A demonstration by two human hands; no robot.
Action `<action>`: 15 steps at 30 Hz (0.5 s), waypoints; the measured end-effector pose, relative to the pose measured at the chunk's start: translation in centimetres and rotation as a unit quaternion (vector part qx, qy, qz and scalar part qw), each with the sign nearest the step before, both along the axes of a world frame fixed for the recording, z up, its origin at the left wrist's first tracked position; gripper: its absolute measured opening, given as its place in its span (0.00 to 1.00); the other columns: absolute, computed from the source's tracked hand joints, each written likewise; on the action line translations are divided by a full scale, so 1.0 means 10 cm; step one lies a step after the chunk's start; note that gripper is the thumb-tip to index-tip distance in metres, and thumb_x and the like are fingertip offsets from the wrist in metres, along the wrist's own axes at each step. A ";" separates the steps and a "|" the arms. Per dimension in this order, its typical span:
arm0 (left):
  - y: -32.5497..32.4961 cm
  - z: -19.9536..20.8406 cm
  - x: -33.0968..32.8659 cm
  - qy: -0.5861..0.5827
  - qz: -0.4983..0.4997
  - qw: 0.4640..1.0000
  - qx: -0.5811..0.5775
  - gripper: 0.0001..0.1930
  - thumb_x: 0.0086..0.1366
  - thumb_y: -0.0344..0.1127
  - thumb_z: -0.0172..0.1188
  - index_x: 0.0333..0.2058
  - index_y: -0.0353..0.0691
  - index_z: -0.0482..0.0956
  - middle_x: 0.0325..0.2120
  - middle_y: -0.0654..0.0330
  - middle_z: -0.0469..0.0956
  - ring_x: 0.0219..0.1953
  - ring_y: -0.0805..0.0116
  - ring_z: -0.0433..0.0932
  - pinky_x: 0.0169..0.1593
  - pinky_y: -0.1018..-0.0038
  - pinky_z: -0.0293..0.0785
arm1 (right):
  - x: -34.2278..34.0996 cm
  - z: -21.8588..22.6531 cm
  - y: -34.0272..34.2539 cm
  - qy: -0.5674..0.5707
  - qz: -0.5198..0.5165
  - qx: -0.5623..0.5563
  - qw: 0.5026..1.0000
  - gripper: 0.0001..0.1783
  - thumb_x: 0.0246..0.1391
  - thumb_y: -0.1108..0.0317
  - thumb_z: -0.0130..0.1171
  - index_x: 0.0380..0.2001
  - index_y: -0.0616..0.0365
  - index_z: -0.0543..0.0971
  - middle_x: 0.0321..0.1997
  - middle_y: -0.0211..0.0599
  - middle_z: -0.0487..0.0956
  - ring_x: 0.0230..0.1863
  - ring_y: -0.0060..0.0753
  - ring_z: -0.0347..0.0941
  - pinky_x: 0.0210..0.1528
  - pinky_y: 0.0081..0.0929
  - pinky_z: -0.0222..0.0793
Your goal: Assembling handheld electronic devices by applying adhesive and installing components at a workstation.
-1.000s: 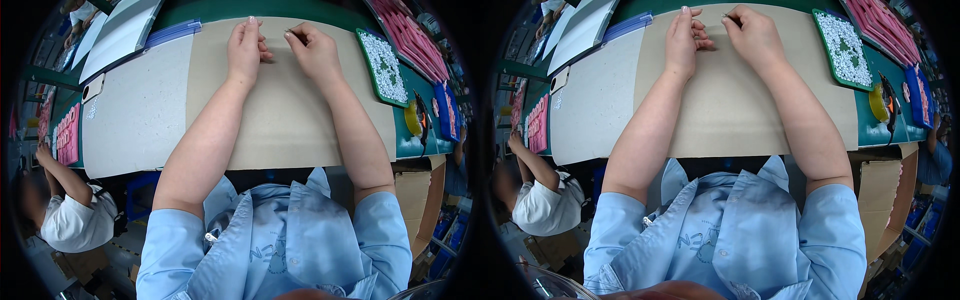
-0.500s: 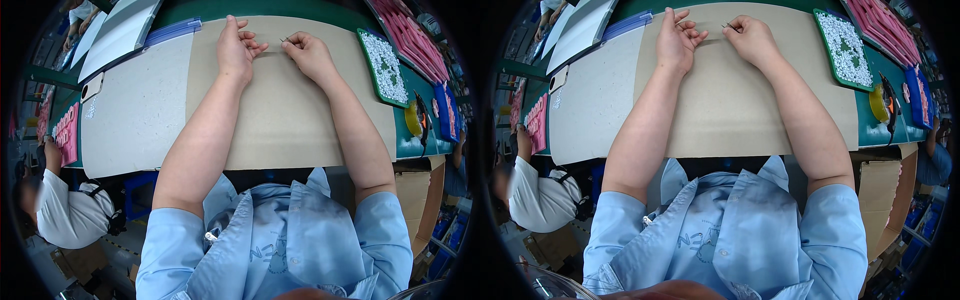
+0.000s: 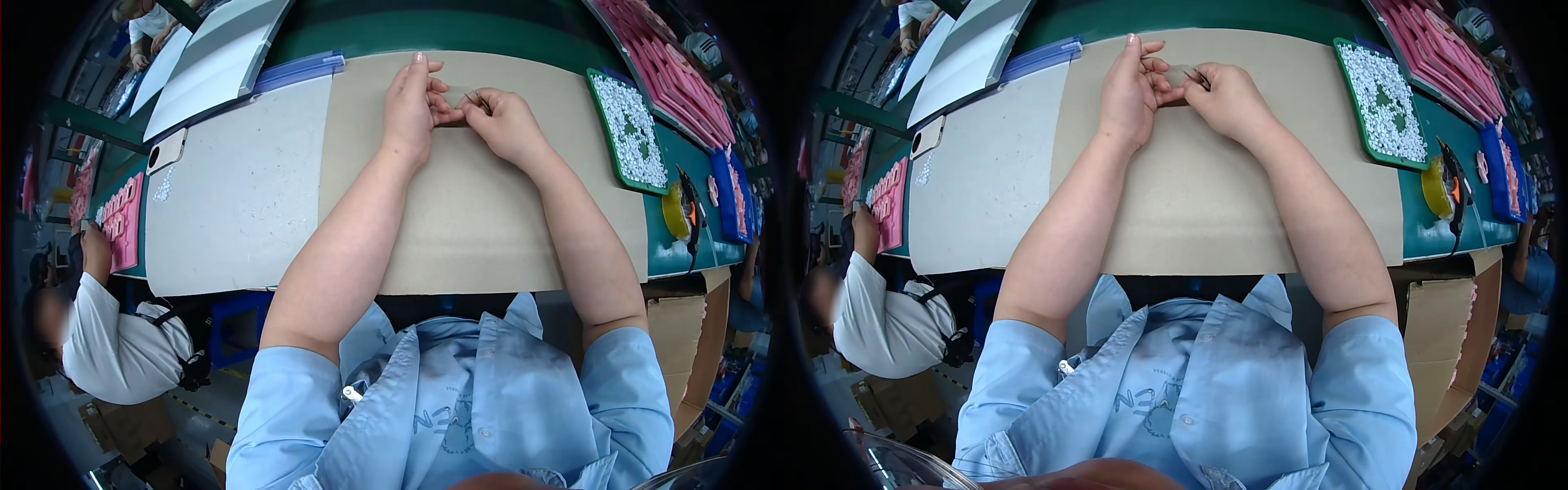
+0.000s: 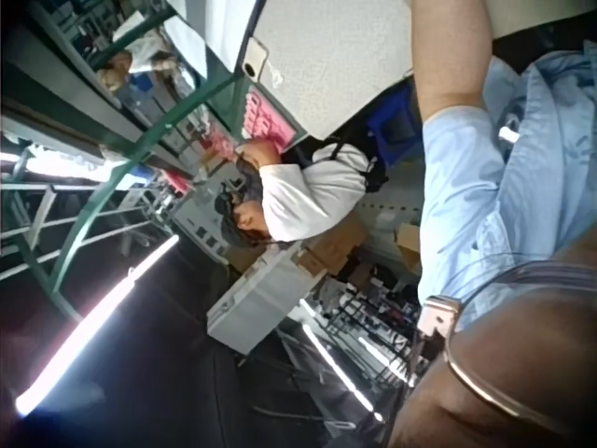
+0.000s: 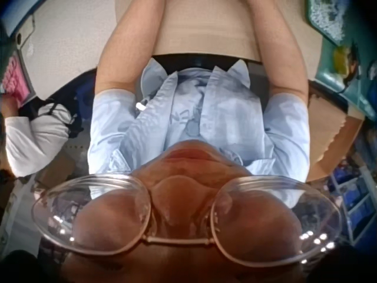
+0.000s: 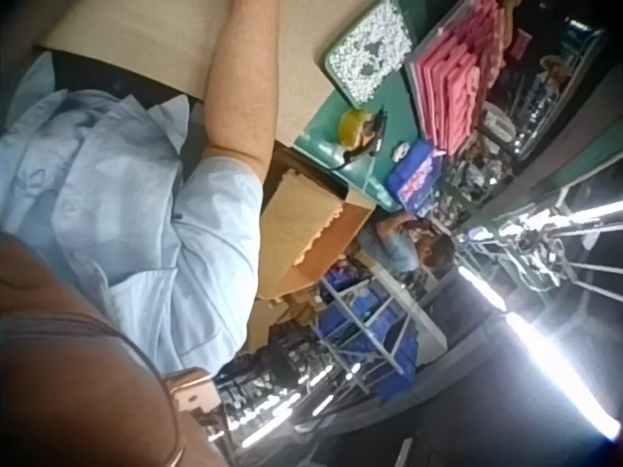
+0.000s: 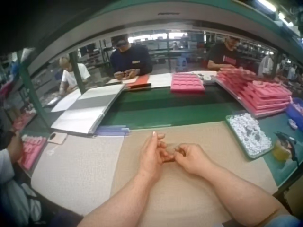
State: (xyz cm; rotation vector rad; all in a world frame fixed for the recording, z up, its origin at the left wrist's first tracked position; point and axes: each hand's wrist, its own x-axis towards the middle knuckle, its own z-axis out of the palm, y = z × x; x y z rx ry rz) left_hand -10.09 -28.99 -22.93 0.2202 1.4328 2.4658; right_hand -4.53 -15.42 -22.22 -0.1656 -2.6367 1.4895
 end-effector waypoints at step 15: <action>0.04 0.02 0.06 0.069 -0.036 0.973 -0.216 0.12 0.66 0.32 0.52 0.46 0.33 0.71 0.31 0.59 0.74 0.31 0.75 0.73 0.38 0.81 0.72 | -0.08 -0.09 0.14 0.055 -0.056 -0.017 0.997 0.08 0.55 0.67 0.54 0.32 0.61 0.77 0.22 0.31 0.73 0.23 0.20 0.64 0.27 0.20 0.62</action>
